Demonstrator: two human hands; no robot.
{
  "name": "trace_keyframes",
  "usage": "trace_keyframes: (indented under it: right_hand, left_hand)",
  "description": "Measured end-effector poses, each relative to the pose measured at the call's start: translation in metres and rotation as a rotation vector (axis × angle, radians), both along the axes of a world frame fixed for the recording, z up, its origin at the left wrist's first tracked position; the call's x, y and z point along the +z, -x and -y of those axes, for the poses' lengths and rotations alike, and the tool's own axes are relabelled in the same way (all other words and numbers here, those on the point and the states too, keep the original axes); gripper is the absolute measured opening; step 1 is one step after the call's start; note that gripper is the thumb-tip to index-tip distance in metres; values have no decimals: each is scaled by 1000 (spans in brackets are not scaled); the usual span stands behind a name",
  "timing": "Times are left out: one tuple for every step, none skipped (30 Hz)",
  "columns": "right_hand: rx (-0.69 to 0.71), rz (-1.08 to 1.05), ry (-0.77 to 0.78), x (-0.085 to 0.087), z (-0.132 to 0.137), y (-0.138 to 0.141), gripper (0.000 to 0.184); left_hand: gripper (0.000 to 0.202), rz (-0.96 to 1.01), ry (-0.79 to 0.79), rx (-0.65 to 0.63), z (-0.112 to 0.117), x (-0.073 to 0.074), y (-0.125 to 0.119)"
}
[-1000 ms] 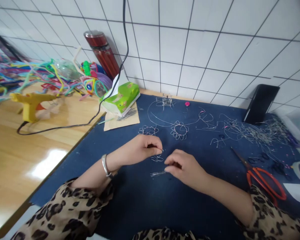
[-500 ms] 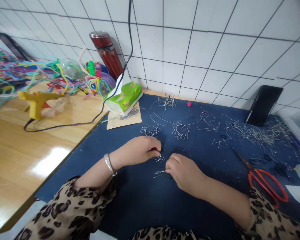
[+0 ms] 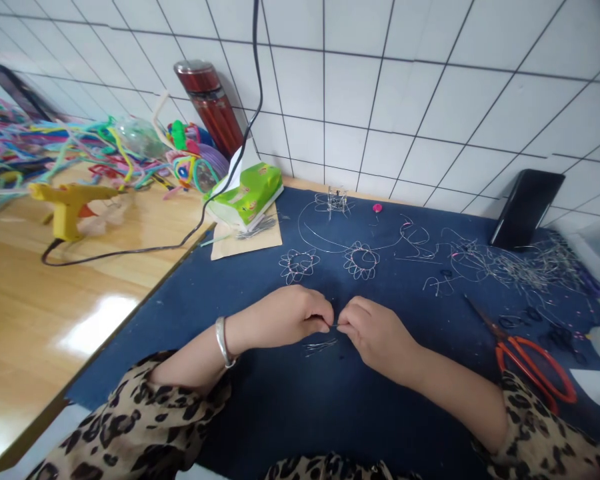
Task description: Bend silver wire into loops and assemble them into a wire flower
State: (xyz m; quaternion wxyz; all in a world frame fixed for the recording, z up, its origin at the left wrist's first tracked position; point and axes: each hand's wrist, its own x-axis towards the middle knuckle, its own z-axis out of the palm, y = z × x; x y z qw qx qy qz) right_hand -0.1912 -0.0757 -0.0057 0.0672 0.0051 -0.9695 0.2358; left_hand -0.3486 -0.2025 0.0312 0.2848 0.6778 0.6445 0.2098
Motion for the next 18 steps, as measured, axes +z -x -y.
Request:
trace_keyframes:
  right_hand:
    - [1,-7,-40,1,0,0,17]
    - [1,-13,-82,1,0,0,18]
    - [-3,-17,-121,2,0,-1,19]
    - [-11,-21,-151,2,0,-1,20]
    - [-21,-28,-173,3,-1,-1,20]
    - [-32,-35,-189,3,-1,-2,21]
    - [-45,-46,-202,4,-1,-2,21]
    - [-56,-59,-216,5,-2,-3,21]
    - [-67,-74,-231,6,-2,-3,21]
    - [-77,-87,-247,6,-2,-3,20]
    - [-89,-96,-263,6,-2,-3,20]
    - [-103,-102,-277,7,-2,-3,20]
    - [-120,-108,-286,7,-3,-3,20]
    - [-141,-114,-289,7,-3,-3,20]
    - [-166,-122,-285,7,-3,-2,21]
    - [-192,-132,-274,7,-3,-2,22]
    - [-214,-144,-257,7,-4,-1,22]
    - [-233,-159,-238,7,-4,0,22]
  left_hand:
    - [18,-85,-23,9,0,-1,-3]
    - [18,-172,-46,21,0,-2,-7]
    - [18,-259,-67,32,1,-3,-10]
    - [18,-339,-87,39,1,-4,-14]
    - [17,-407,-105,43,0,-5,-17]
    - [17,-460,-123,48,0,-6,-20]
    - [16,-499,-138,53,-1,-7,-23]
    - [16,-525,-150,60,-1,-8,-26]
    - [15,-542,-159,67,-2,-8,-28]
    - [15,-555,-167,79,-2,-9,-30]
    - [15,-566,-176,92,-3,-9,-32]
    - [14,-575,-185,106,-4,-9,-34]
    - [14,-584,-194,123,-4,-10,-35]
    - [14,-591,-205,141,-5,-10,-36]
    - [14,-596,-214,162,-5,-10,-37]
    - [14,-597,-222,185,-6,-10,-37]
    - [14,-589,-230,211,-7,-11,-38]
    - [15,-567,-240,244,-8,-11,-38]
